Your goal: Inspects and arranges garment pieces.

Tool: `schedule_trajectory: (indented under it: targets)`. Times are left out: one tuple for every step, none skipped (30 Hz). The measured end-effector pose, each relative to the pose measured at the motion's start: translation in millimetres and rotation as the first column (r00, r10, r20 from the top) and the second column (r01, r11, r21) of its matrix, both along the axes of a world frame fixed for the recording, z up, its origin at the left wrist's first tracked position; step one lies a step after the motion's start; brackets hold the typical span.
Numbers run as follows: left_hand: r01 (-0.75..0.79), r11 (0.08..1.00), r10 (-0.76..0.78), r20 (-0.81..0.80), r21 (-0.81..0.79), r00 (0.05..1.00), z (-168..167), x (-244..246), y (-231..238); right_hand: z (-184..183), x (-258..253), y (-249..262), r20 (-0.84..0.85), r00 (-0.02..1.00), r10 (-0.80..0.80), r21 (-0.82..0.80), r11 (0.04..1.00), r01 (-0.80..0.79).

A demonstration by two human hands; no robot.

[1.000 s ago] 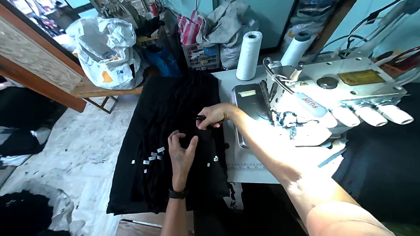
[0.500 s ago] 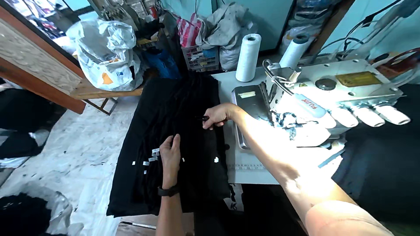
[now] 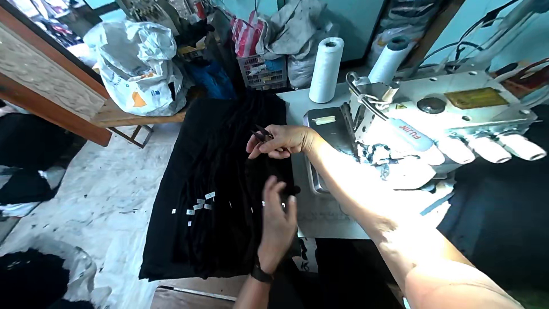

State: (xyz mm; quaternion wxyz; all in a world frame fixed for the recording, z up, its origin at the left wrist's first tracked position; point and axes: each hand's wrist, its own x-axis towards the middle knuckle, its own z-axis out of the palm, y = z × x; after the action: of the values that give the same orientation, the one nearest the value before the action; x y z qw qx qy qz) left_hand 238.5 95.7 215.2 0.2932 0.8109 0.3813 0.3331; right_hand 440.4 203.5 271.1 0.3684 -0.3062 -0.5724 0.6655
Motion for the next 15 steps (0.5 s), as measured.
schedule_trajectory:
  targets:
    - [-0.086,0.995,0.085,-0.027,-0.040,0.996,-2,-7,18,3,0,-2,0.040,0.998,-0.053,-0.035,0.998,0.055]
    - [-0.175,0.982,0.172,-0.041,-0.067,0.984,-2,-17,37,6,0,-2,0.116,0.987,-0.108,-0.076,0.990,0.117]
    - [-0.237,0.967,0.235,-0.032,-0.090,0.971,-1,-27,54,7,-1,-1,0.237,0.957,-0.165,-0.098,0.976,0.192]
    - [-0.276,0.957,0.277,-0.004,-0.085,0.961,0,-35,66,6,-2,1,0.383,0.903,-0.196,-0.090,0.965,0.248]
    - [-0.296,0.952,0.299,0.032,-0.077,0.954,1,-40,74,5,-2,3,0.533,0.829,-0.169,-0.081,0.965,0.248]
    - [-0.300,0.950,0.306,0.068,-0.084,0.950,1,-45,79,2,-3,5,0.641,0.761,-0.101,-0.095,0.973,0.210]
    - [-0.294,0.950,0.305,0.102,-0.108,0.947,1,-48,83,-1,-4,6,0.701,0.713,-0.023,-0.126,0.980,0.156]
    - [-0.284,0.949,0.301,0.131,-0.134,0.945,1,-50,85,-1,-6,6,0.721,0.692,0.032,-0.157,0.981,0.118]
    - [-0.273,0.951,0.294,0.151,-0.149,0.944,1,-50,86,1,-6,4,0.723,0.687,0.071,-0.183,0.979,0.092]
    - [-0.262,0.954,0.284,0.157,-0.147,0.946,0,-50,86,4,-8,2,0.720,0.686,0.101,-0.207,0.976,0.073]
    - [-0.255,0.957,0.275,0.153,-0.137,0.949,-2,-50,85,5,-10,0,0.716,0.688,0.116,-0.216,0.975,0.061]
    - [-0.251,0.959,0.269,0.145,-0.129,0.952,-3,-50,85,5,-11,-1,0.712,0.694,0.109,-0.206,0.977,0.058]
    - [-0.253,0.959,0.269,0.136,-0.125,0.953,-3,-49,84,5,-12,-1,0.704,0.704,0.093,-0.184,0.981,0.054]
    - [-0.255,0.959,0.271,0.130,-0.125,0.954,-3,-49,83,4,-12,0,0.699,0.710,0.087,-0.168,0.985,0.044]
    - [-0.258,0.958,0.274,0.129,-0.127,0.953,-3,-48,83,4,-14,0,0.707,0.700,0.101,-0.168,0.985,0.027]
